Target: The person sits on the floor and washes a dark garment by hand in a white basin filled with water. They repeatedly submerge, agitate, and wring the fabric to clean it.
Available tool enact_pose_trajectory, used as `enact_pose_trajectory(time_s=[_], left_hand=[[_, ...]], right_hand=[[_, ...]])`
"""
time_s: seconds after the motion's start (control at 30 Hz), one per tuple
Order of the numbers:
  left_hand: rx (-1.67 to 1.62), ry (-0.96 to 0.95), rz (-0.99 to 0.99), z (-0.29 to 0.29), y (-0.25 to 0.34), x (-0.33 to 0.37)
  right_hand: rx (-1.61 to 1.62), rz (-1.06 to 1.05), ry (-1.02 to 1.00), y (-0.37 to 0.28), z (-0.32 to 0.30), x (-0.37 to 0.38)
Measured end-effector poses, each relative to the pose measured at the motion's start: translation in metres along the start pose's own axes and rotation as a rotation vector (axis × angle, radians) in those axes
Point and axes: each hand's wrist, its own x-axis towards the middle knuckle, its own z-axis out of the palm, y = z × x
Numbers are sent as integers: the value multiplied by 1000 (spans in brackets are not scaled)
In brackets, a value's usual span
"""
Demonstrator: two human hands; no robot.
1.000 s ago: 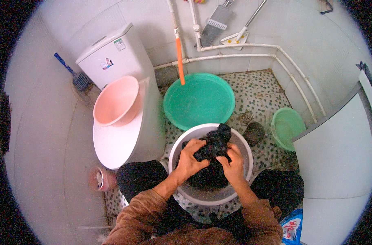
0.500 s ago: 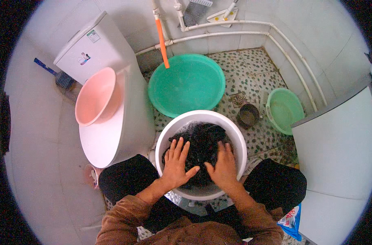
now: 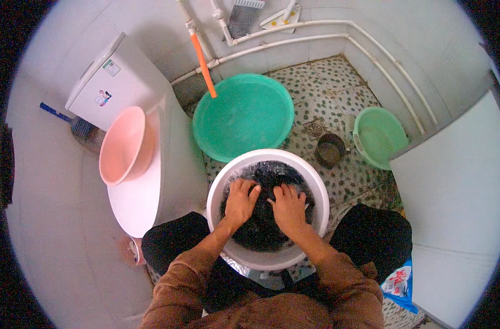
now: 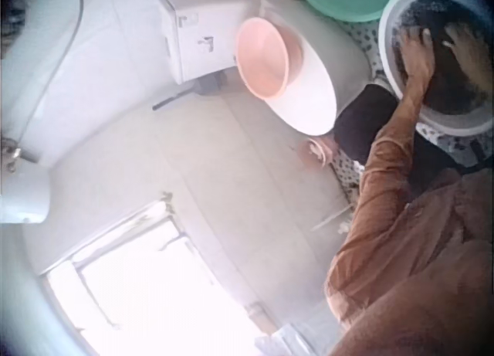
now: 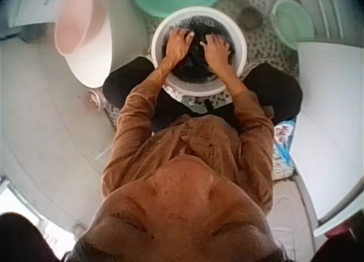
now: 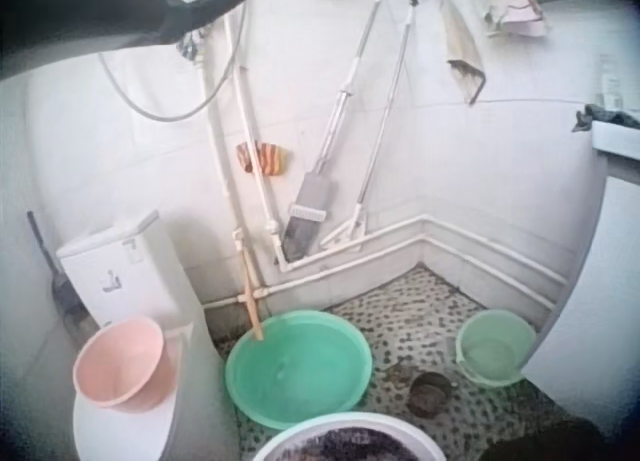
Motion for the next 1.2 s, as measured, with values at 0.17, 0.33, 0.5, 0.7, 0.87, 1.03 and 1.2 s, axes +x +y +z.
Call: enact_pose_trajectory(time_s=[0.17, 0.33, 0.5, 0.7, 0.87, 1.03, 1.2], left_hand=[[-113, 99, 58, -12, 13, -12], [-212, 109, 294, -45, 42, -48], [-262, 212, 305, -48, 33, -71], [163, -85, 102, -36, 30, -79], [329, -174, 185, -18, 26, -71], [167, -289, 88, -1, -3, -28], [46, -218, 39, 4, -11, -25]], right_hand=[[425, 225, 62, 8, -15, 10], [656, 229, 120, -3, -73, 22], [493, -267, 11, -13, -89, 0], [480, -302, -32, -18, -81, -42], [377, -167, -170, -11, -29, -40], [350, -27, -173, -19, -18, 4], [261, -25, -70, -23, -12, 3]])
